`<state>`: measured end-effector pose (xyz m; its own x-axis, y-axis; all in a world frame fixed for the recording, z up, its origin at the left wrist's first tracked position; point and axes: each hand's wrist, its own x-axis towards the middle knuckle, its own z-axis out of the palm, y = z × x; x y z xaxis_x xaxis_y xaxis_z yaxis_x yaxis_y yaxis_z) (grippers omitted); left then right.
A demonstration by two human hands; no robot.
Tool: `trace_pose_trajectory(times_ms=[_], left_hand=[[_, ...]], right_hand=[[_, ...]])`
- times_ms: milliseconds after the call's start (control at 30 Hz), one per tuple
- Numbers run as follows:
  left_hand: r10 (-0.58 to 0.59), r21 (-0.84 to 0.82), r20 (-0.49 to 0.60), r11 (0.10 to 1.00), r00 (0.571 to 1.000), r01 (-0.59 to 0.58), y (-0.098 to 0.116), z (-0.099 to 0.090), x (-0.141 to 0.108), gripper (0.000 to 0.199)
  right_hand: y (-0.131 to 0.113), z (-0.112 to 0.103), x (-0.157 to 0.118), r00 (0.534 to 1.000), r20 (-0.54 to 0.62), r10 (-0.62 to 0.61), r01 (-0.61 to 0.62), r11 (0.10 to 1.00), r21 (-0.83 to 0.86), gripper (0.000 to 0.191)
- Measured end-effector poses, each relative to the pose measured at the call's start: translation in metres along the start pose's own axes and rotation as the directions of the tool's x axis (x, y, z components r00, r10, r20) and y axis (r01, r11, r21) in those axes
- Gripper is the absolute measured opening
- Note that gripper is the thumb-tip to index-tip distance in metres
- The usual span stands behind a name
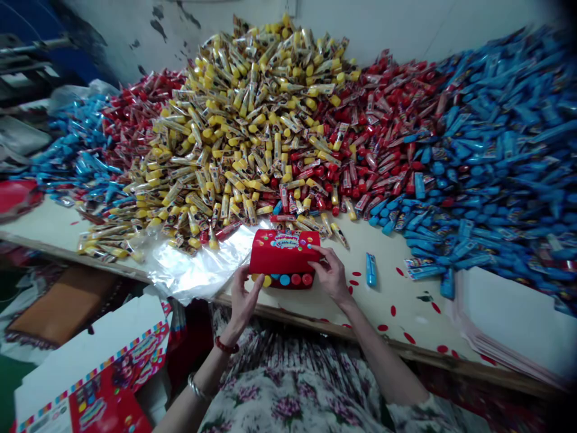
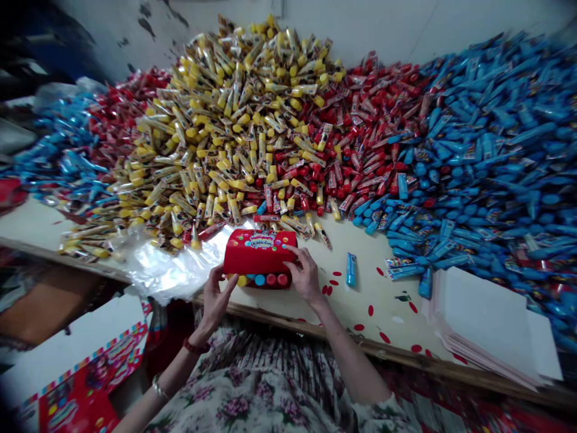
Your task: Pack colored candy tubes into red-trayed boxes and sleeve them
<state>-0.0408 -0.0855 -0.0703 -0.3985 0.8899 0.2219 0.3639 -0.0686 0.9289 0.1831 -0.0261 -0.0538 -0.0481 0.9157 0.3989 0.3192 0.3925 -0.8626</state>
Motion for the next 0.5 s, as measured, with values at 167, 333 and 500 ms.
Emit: trace_pose_trajectory(times_ms=[167, 333, 500], left_hand=[[0.084, -0.024, -0.072, 0.996, 0.994, -0.086, -0.004, 0.013, -0.020, 0.040], [0.194, 0.131, -0.160, 0.976, 0.968, -0.174, -0.007, 0.022, -0.036, 0.032], [0.377, 0.493, 0.130, 0.778, 0.917, -0.390, -0.009, 0.022, -0.031, 0.024]], right_hand=[[0.000, 0.003, -0.005, 0.998, -0.058, -0.002, 0.002, 1.000, 0.002, 0.030], [0.004, 0.007, -0.005, 0.996, -0.066, 0.056, -0.052, 0.996, 0.067, 0.029], [0.005, 0.007, -0.004, 0.997, -0.022, 0.068, -0.066, 0.997, 0.047, 0.031]])
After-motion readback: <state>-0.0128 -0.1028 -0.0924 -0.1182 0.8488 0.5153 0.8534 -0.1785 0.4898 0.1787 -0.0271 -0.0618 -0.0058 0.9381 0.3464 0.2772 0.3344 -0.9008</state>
